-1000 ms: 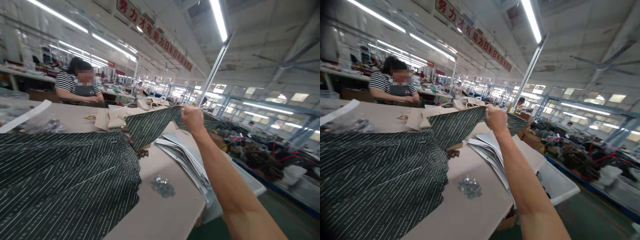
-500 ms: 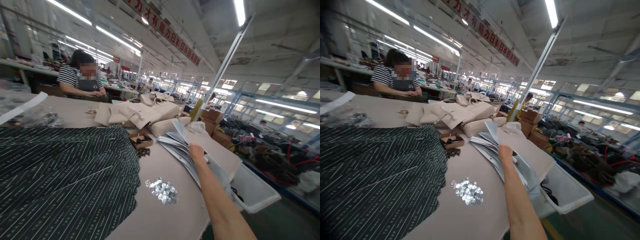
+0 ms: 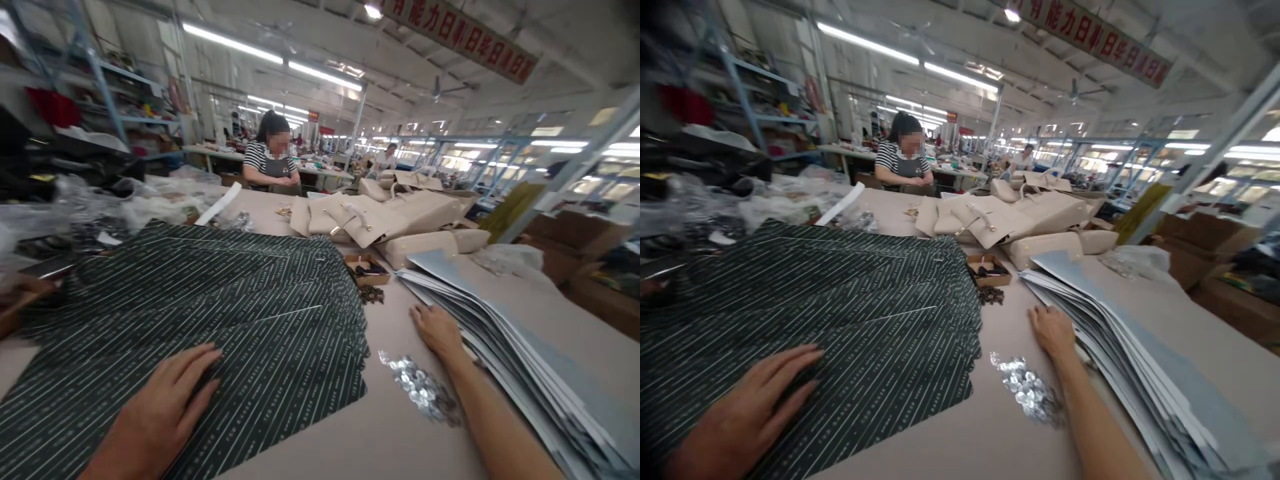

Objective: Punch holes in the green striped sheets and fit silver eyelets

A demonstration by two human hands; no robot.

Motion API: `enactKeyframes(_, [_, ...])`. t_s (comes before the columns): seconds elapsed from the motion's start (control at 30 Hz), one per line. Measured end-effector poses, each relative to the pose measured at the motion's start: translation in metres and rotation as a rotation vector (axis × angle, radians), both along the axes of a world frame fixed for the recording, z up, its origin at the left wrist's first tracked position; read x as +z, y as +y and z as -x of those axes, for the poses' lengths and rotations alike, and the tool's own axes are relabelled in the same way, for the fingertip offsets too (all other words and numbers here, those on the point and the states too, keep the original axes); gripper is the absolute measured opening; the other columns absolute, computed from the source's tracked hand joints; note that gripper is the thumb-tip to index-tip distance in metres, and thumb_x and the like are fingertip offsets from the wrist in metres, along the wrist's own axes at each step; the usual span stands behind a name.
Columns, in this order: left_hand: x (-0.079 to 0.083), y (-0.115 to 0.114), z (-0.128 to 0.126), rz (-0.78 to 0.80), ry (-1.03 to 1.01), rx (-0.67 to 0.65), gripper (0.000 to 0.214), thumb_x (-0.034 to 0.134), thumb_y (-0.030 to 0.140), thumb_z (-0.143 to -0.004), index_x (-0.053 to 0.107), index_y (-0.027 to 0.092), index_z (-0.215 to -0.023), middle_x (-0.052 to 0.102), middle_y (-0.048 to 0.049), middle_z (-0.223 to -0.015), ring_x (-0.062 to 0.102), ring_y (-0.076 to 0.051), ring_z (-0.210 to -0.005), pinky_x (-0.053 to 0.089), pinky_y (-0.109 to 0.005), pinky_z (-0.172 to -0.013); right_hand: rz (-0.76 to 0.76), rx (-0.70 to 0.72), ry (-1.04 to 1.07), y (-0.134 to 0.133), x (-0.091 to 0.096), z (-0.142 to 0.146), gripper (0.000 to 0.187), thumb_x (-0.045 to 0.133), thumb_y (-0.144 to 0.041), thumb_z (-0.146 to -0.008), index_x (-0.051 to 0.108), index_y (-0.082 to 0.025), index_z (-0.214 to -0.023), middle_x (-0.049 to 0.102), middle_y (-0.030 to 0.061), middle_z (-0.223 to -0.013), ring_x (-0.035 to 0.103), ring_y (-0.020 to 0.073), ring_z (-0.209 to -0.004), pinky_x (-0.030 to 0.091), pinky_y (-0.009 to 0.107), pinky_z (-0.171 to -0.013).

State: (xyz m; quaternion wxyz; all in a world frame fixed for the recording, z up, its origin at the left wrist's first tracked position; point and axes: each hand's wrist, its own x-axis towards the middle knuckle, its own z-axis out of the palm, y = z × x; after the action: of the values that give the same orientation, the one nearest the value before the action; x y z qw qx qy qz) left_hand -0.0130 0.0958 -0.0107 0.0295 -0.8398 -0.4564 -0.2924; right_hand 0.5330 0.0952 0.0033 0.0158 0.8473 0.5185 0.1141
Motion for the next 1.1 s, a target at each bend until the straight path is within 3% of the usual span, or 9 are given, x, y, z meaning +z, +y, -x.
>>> enactKeyframes(0.17, [0.021,0.039,0.012,0.229,0.060,0.131,0.040,0.051,0.040,-0.091,0.060,0.020,-0.124,0.063,-0.0105,-0.124,0.056,-0.031,-0.118,0.049,-0.049,-0.104,-0.024,0.126,0.114,0.039,-0.006,0.021,0.048,0.048,-0.053,-0.098,0.074,-0.020,-0.121,0.073,0.0149,-0.118,0.067,0.0300,-0.110,0.047,0.037,-0.093])
enactKeyframes(0.3, [0.031,0.041,0.007,0.344,0.095,0.146,0.032,0.060,0.034,-0.089,0.063,0.022,-0.118,0.063,-0.0073,-0.116,0.056,-0.028,-0.109,0.049,-0.045,-0.101,-0.038,0.137,0.189,0.059,-0.013,0.036,0.045,0.049,-0.053,-0.095,0.077,-0.025,-0.116,0.078,0.0108,-0.106,0.072,0.0281,-0.098,0.049,0.034,-0.083])
enactKeyframes(0.4, [0.034,0.040,0.006,0.358,0.104,0.172,0.026,0.065,0.028,-0.087,0.064,0.021,-0.112,0.062,-0.0059,-0.108,0.056,-0.027,-0.104,0.050,-0.044,-0.097,-0.045,0.103,0.219,0.064,-0.016,0.040,0.038,0.051,-0.044,-0.094,0.079,-0.022,-0.107,0.079,0.0117,-0.098,0.073,0.0276,-0.089,0.048,0.033,-0.075])
enactKeyframes(0.6, [0.039,0.034,0.001,0.300,0.126,0.200,0.025,0.070,0.019,-0.086,0.062,0.018,-0.110,0.060,-0.0076,-0.107,0.055,-0.029,-0.103,0.052,-0.044,-0.092,-0.075,0.122,0.235,0.053,-0.016,0.040,0.033,0.053,-0.043,-0.091,0.074,-0.017,-0.096,0.078,0.0153,-0.097,0.072,0.0312,-0.091,0.047,0.035,-0.075])
enactKeyframes(0.7, [0.040,0.024,-0.001,0.233,0.162,0.154,0.015,0.059,0.011,-0.091,0.064,0.018,-0.104,0.060,-0.0093,-0.117,0.054,-0.028,-0.109,0.050,-0.044,-0.098,-0.121,0.118,0.256,0.044,-0.014,0.039,0.029,0.054,-0.041,-0.088,0.072,-0.019,-0.094,0.078,0.0142,-0.098,0.072,0.0310,-0.091,0.048,0.036,-0.078])
enactKeyframes(0.83, [0.046,0.008,0.002,0.184,0.240,0.062,0.023,0.050,0.004,-0.094,0.067,0.018,-0.100,0.063,-0.0084,-0.122,0.057,-0.027,-0.114,0.051,-0.042,-0.099,-0.192,0.072,0.307,0.032,-0.009,0.038,0.025,0.056,-0.041,-0.082,0.071,-0.022,-0.086,0.078,0.0111,-0.087,0.071,0.0307,-0.084,0.049,0.037,-0.076])
enactKeyframes(0.97, [0.062,-0.007,0.005,0.179,0.298,0.028,0.024,0.049,0.002,-0.092,0.066,0.018,-0.098,0.064,-0.0080,-0.121,0.056,-0.029,-0.119,0.053,-0.040,-0.092,-0.267,0.039,0.388,0.019,-0.002,0.040,0.032,0.053,-0.043,-0.079,0.073,-0.021,-0.093,0.077,0.0109,-0.082,0.072,0.0330,-0.088,0.050,0.041,-0.081])
enactKeyframes(1.1, [0.082,-0.026,0.000,0.256,0.323,0.012,0.025,0.045,0.004,-0.094,0.063,0.021,-0.093,0.066,-0.0044,-0.104,0.061,-0.025,-0.101,0.052,-0.038,-0.085,-0.325,0.034,0.490,0.009,0.005,0.045,0.032,0.055,-0.045,-0.076,0.074,-0.022,-0.087,0.077,0.0116,-0.077,0.071,0.0355,-0.091,0.049,0.045,-0.087])
